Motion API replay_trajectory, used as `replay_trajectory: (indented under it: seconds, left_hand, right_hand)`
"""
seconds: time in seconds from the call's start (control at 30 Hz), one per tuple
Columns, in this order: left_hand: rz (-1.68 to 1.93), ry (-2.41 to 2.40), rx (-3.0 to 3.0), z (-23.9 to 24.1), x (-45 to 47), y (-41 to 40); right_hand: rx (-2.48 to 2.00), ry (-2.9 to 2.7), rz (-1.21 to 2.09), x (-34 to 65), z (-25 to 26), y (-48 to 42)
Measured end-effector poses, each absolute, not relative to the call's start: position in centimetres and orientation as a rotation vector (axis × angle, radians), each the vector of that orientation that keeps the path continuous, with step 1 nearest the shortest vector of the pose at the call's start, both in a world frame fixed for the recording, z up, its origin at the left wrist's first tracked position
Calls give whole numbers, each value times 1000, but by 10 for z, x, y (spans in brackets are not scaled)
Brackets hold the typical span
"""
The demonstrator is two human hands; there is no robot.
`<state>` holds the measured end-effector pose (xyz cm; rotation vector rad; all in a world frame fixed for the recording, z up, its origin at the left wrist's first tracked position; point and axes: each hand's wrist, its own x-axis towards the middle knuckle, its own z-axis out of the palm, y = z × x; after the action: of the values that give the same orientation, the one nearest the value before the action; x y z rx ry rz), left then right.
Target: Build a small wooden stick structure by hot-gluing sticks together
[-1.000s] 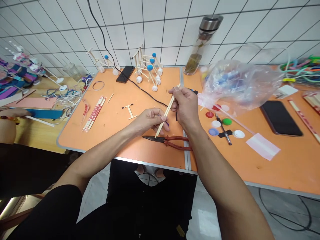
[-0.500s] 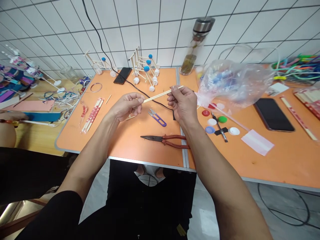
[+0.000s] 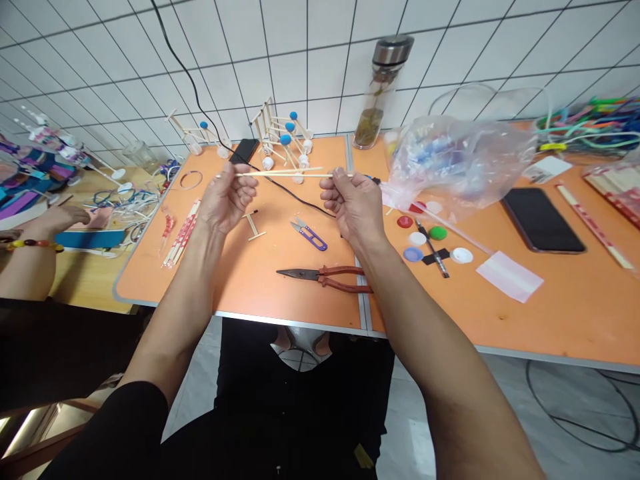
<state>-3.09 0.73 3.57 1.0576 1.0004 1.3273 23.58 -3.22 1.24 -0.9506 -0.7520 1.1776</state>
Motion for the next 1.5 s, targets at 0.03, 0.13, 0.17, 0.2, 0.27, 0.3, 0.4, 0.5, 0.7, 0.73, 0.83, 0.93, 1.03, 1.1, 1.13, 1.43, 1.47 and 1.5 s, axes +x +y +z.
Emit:
replay_trajectory:
  seconds: [0.03, 0.13, 0.17, 0.2, 0.27, 0.3, 0.4, 0.5, 0.7, 0.73, 0.83, 0.93, 1.03, 1.1, 1.13, 1.43, 1.47, 1.5]
  left_hand:
    - [1414, 1031, 1082, 38, -42, 10]
    - [1666, 1171, 1220, 44, -81, 10]
    - [1686, 1232, 1294, 42, -94, 8]
    - [1643, 1294, 1379, 39, -107, 5]
    - [1508, 1420, 1502, 26, -126, -2]
    - [1458, 1484, 1530, 17, -134, -5]
    - [1336, 1648, 1640, -10, -151, -11]
    - [1118, 1822, 1858, -27, -161, -15]
    - [734, 2202, 2125, -20, -164, -33]
    - [767, 2232, 2147, -15, -161, -36]
    - [1088, 2089, 2133, -2, -138, -42]
    - [1361, 1601, 1797, 7, -97, -48]
    - [1323, 1241, 1439, 9, -56, -54]
    - [1365, 1130, 1307, 7, -38, -58]
    - [1394, 1097, 1252, 6, -33, -59]
    - [1491, 1021, 1109, -7, -24, -56]
    - [1494, 1031, 1123, -5, -25, -55]
    - [1509, 1045, 1140, -2, -28, -53]
  right_hand:
    - [-949, -744, 1174, 236, 14, -33]
    - [-946, -721, 1194, 237, 19, -35]
    - [-939, -714, 1215, 237, 20, -36]
    - [-931, -707, 1238, 236, 21, -37]
    - [-917, -697, 1275, 233, 22, -39]
    - [-914, -697, 1284, 232, 22, -40]
    - [-922, -722, 1283, 229, 19, -40]
    - [-948, -771, 1295, 229, 14, -39]
    - [-971, -829, 1291, 231, 6, -36]
    - [-973, -836, 1287, 230, 6, -36]
    - [-975, -897, 1298, 225, 4, -39]
    - [-963, -1018, 1331, 216, 2, -46]
    - [-960, -1134, 1370, 208, 1, -54]
    - [-984, -1217, 1385, 204, 0, -56]
    - [-1000, -1255, 1381, 202, -1, -57]
    - [-1030, -1516, 1209, 195, -23, -50]
    - [-1037, -1526, 1196, 195, -24, -49]
    - [-1044, -1527, 1190, 195, -24, -49]
